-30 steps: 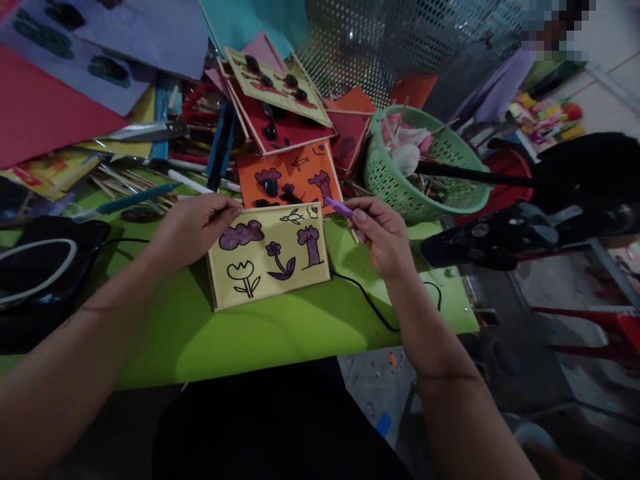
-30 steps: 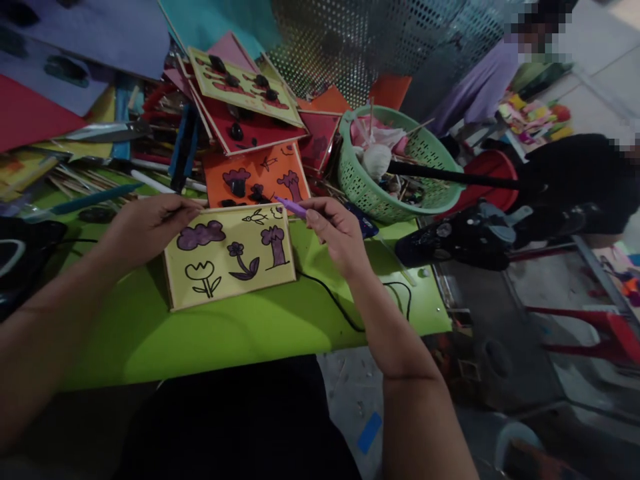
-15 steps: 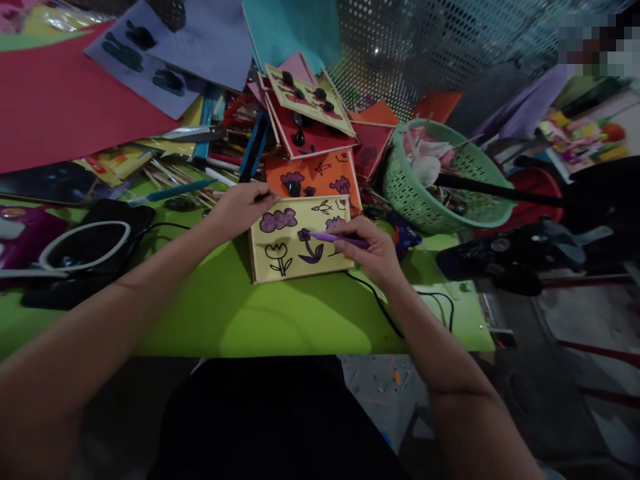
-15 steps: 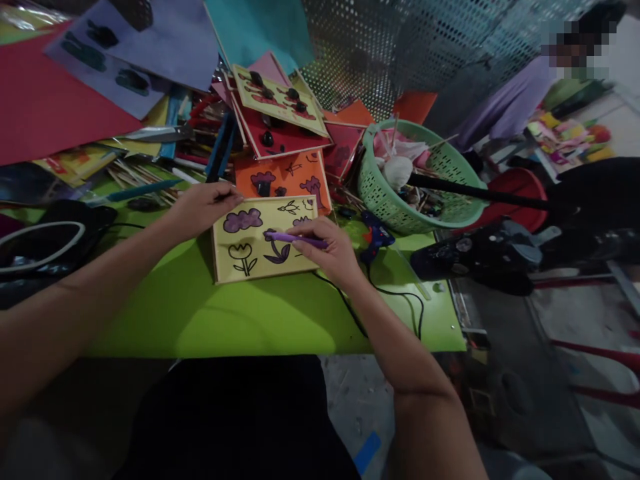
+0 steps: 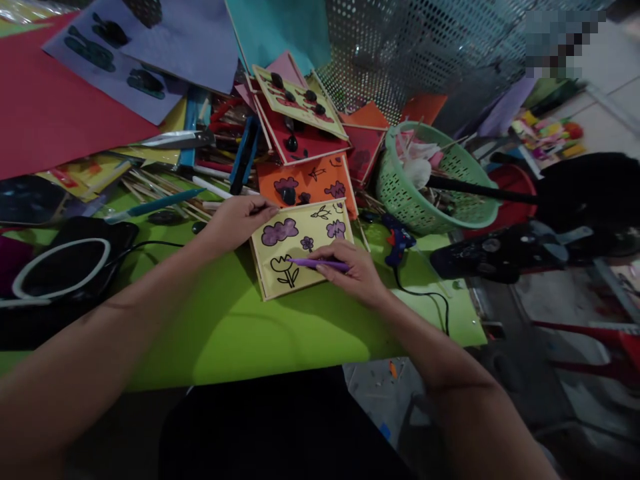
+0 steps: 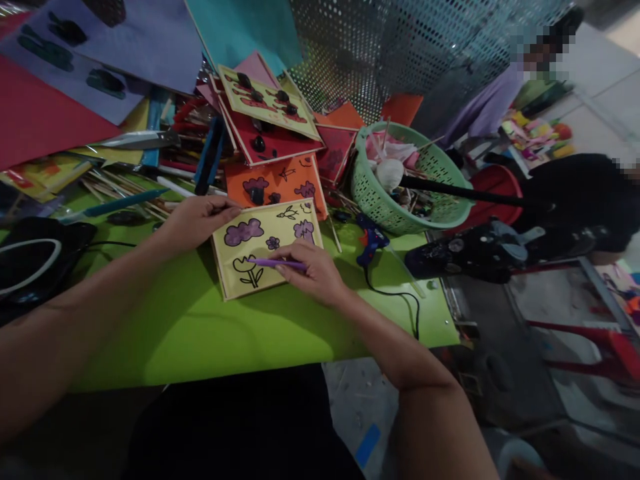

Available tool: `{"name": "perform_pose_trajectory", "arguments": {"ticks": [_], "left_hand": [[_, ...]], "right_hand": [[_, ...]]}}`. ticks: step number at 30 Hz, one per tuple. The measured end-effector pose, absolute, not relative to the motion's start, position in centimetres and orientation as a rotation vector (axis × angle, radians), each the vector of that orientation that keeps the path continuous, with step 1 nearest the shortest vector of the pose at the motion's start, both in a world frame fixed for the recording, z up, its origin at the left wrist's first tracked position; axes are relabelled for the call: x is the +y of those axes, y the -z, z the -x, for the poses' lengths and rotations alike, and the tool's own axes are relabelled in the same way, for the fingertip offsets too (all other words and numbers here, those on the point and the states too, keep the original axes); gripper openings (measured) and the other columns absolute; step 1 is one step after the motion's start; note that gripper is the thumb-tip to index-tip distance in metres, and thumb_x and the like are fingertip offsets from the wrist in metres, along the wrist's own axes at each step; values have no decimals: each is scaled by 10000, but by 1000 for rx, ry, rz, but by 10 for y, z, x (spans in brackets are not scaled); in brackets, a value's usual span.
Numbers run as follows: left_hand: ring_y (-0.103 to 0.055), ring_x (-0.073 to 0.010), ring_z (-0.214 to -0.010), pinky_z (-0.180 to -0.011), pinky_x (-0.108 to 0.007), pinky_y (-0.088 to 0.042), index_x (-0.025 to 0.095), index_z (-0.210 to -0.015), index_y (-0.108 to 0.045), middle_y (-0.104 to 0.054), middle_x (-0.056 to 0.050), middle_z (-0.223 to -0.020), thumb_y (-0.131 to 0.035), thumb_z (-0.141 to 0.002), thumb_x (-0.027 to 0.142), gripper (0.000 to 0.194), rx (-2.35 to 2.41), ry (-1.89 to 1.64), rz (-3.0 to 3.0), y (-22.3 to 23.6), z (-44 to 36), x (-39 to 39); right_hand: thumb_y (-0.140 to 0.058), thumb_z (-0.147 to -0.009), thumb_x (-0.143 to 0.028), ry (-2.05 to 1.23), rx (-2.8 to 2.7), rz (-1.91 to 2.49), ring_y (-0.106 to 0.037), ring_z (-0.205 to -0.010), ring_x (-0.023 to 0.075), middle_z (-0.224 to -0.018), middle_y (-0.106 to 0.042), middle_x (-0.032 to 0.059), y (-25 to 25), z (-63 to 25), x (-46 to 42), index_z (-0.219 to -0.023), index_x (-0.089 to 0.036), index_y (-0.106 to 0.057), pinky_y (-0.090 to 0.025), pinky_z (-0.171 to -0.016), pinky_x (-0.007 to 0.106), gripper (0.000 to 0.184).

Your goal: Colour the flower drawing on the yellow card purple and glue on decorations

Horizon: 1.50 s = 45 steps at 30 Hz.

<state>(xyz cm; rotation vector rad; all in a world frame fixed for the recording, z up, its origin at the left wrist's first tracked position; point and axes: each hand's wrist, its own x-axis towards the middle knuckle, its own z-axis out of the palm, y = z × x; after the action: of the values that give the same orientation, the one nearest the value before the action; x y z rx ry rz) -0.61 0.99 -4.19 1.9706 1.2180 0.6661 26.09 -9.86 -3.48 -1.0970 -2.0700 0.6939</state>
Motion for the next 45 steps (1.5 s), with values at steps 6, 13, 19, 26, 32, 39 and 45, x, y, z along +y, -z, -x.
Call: {"name": "perform_pose_trajectory", "arguments": {"ticks": [6, 13, 19, 26, 32, 39, 45], "left_hand": [[-699, -232, -819, -703, -324, -497, 212, -951, -752, -796, -67, -928, -536, -931, 504, 364, 1224, -650, -1951, 48, 4, 10], [-679, -219, -785, -671, -310, -470, 203, -939, -751, -787, -61, -884, -531, -922, 475, 350, 1236, -694, -1970, 52, 3, 8], [-672, -217, -784, -669, -314, -464, 211, -946, -751, -791, -60, -890, -550, -931, 475, 332, 1239, -743, -1960, 58, 2, 9], [-677, -210, -781, -676, -313, -465, 205, -931, -748, -786, -51, -875, -568, -936, 428, 287, 1222, -796, -1968, 60, 1, 8], [-688, -206, -806, -691, -305, -472, 196, -952, -754, -797, -50, -897, -580, -952, 409, 276, 1216, -810, -1978, 61, 1, 8], [-690, -209, -800, -695, -304, -487, 216, -933, -753, -802, -44, -894, -570, -947, 411, 268, 1242, -813, -1976, 61, 1, 7], [-695, -216, -810, -698, -304, -487, 211, -952, -756, -800, -50, -903, -571, -948, 439, 294, 1247, -791, -1972, 61, 1, 7]], "right_hand": [[-721, -974, -237, -651, -2075, 1132, -659, -820, 180, -951, -786, 29, 34, -261, -100, -1120, -240, -773, -496, -729, 316, 155], [-690, -983, -202, -554, -2154, 1112, -681, -815, 181, -967, -801, 29, 40, -260, -100, -1131, -245, -764, -512, -706, 314, 171], [-697, -983, -178, -502, -2205, 1118, -690, -827, 183, -955, -799, 42, 38, -261, -101, -1126, -216, -768, -520, -699, 307, 164], [-677, -996, -183, -490, -2216, 1133, -678, -801, 175, -934, -790, 27, 39, -258, -102, -1130, -237, -777, -523, -699, 307, 176], [-659, -1003, -180, -496, -2221, 1142, -674, -791, 172, -943, -793, 29, 38, -256, -103, -1121, -239, -776, -517, -689, 304, 176], [-665, -1003, -190, -495, -2239, 1137, -681, -800, 178, -933, -797, 42, 39, -257, -103, -1120, -217, -785, -529, -707, 304, 170], [-674, -996, -185, -475, -2222, 1146, -695, -823, 190, -952, -810, 48, 39, -257, -102, -1123, -226, -789, -535, -711, 310, 177]]}}
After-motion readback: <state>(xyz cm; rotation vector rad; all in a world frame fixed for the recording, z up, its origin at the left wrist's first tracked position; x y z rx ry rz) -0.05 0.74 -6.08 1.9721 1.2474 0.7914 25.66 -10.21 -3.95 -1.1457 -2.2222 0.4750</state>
